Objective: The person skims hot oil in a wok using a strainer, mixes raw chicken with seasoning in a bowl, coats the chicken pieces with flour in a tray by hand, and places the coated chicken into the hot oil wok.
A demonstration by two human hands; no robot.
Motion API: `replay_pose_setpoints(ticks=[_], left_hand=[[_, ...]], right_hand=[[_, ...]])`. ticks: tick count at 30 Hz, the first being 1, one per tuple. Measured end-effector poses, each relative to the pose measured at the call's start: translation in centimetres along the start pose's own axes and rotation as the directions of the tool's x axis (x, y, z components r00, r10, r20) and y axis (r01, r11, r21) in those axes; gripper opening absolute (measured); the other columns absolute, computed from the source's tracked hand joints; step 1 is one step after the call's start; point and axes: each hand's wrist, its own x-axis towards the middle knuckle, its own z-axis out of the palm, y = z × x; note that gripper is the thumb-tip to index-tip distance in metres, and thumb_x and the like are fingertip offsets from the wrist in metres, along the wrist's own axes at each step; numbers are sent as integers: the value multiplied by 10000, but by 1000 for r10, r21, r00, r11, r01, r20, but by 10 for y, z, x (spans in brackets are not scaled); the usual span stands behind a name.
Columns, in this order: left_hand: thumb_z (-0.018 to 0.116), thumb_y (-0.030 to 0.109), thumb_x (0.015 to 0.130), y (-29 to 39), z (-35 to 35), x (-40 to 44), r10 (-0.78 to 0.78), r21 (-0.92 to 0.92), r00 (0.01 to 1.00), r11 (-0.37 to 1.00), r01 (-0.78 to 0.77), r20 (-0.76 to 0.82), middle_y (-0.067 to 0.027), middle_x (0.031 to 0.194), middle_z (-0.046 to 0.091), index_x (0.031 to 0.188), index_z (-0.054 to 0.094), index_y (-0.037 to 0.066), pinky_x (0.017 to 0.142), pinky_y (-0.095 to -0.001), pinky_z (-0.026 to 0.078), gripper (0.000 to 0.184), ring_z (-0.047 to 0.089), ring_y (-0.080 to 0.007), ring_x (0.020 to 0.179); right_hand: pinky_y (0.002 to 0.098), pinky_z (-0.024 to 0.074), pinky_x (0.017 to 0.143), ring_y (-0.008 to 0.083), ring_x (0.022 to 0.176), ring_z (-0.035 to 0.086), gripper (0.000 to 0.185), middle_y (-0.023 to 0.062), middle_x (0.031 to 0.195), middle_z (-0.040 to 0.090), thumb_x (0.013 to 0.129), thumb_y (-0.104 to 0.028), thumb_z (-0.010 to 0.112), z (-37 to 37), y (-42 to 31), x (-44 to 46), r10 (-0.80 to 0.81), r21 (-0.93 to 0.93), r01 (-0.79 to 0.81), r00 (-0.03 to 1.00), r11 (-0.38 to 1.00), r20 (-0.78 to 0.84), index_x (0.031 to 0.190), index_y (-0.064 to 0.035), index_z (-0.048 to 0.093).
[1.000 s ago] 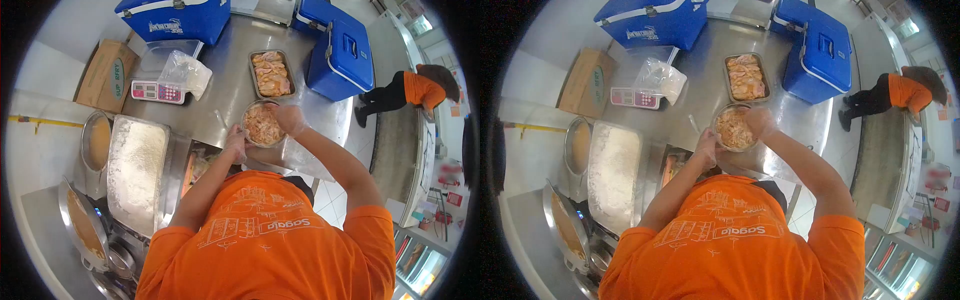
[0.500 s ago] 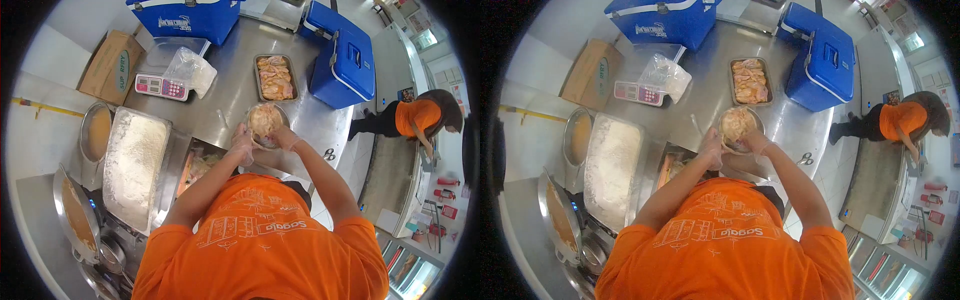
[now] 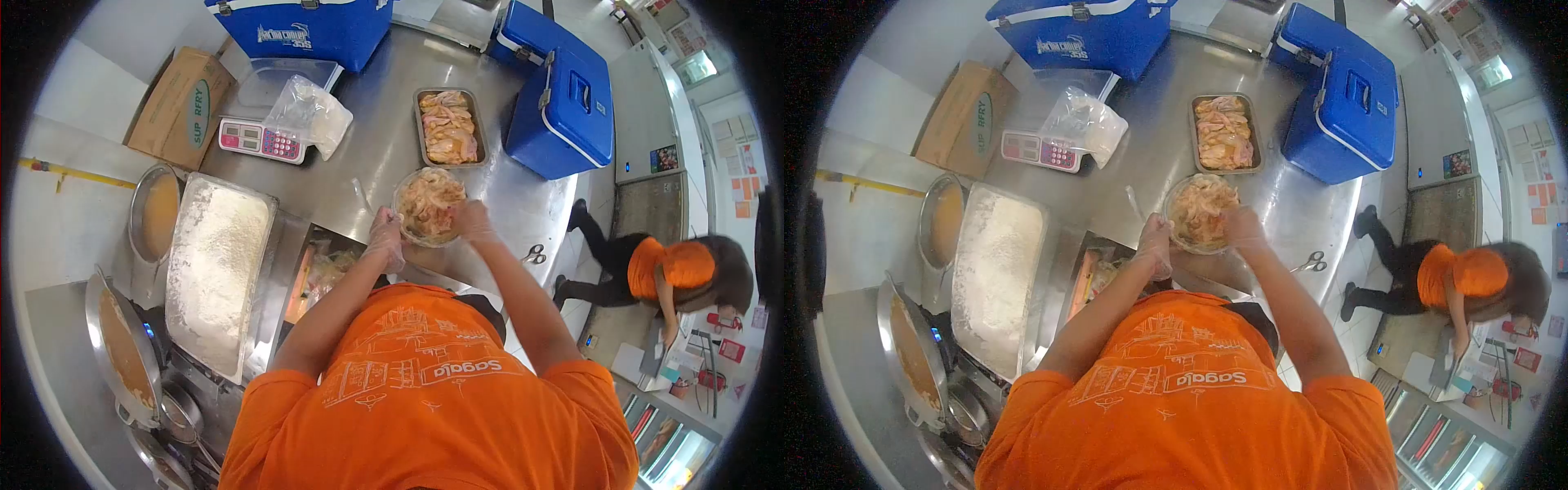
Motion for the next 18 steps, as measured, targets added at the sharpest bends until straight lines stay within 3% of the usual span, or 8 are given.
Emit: replay_pose_setpoints(ticks=[1, 3, 5, 7, 10, 13, 16, 18], left_hand=[[527, 178, 1026, 1, -1, -1, 23, 42, 1000, 999, -23, -5, -52, 956, 542, 1006, 467, 107, 563, -332, 600, 96, 597, -176, 823], [533, 171, 1020, 4, -3, -8, 6, 28, 1000, 1000, -6, -1, -58, 947, 539, 997, 463, 106, 544, -330, 592, 97, 600, -176, 811], [539, 166, 1013, 0, -4, -2, 2, -3, 1000, 1000, -2, 1, -65, 932, 539, 988, 459, 107, 521, -328, 582, 103, 602, -178, 784], [548, 164, 1007, -8, -2, 12, 3, -69, 1000, 998, -3, -5, -73, 911, 542, 979, 454, 110, 494, -326, 567, 112, 604, -180, 743], [468, 147, 1032, -6, -6, 10, -21, -55, 997, 998, 24, 68, -53, 1071, 555, 1021, 468, 80, 709, -367, 612, 68, 605, -211, 919], [464, 148, 1035, 9, -7, 0, -67, -8, 995, 998, 68, 67, -52, 1059, 550, 1026, 466, 82, 713, -368, 619, 66, 603, -210, 911], [473, 150, 1037, 40, -10, -23, -37, 345, 999, 938, 24, 30, -66, 1060, 547, 1026, 454, 75, 694, -364, 621, 78, 604, -212, 918], [538, 175, 1011, -4, -6, 9, -24, 112, 1000, 993, 26, -15, -71, 887, 553, 987, 459, 95, 539, -346, 560, 116, 571, -187, 724]], right_hand=[[416, 580, 667, 292, 797, 727, 303, 137, 858, 724, 927, -316, 619, 3, -19, 2, 119, 5, -120, 991, 993, 63, 918, -36, 733], [403, 557, 835, 334, 933, 708, 347, 183, 971, 720, 936, -349, 601, -15, -46, 2, 29, -101, -4, 969, 995, 245, 1005, -35, 730], [404, 557, 873, 354, 957, 706, 346, 201, 1009, 722, 926, -341, 606, -14, -38, 17, -53, -118, 92, 952, 989, 300, 1011, -31, 734], [418, 573, 808, 352, 900, 716, 310, 199, 981, 728, 908, -305, 623, -26, -16, 38, -120, -88, 149, 953, 985, 280, 964, -24, 741], [432, 574, 812, 353, 920, 718, 322, 226, 974, 722, 916, -301, 620, -147, -42, 25, -126, -78, 172, 903, 982, 411, 993, -13, 741], [441, 562, 852, 352, 979, 706, 324, 244, 999, 714, 918, -289, 609, -90, -41, 31, 18, -140, 11, 979, 990, 204, 1035, -16, 738], [424, 529, 943, 294, 1140, 664, 444, 183, 1226, 680, 977, -375, 519, -49, -54, 19, -78, -146, 119, 962, 982, 261, 1184, -26, 696], [425, 527, 948, 291, 1136, 668, 443, 192, 1216, 683, 962, -373, 544, -22, -34, 47, -64, -14, 72, 951, 997, 304, 1175, -16, 697]])
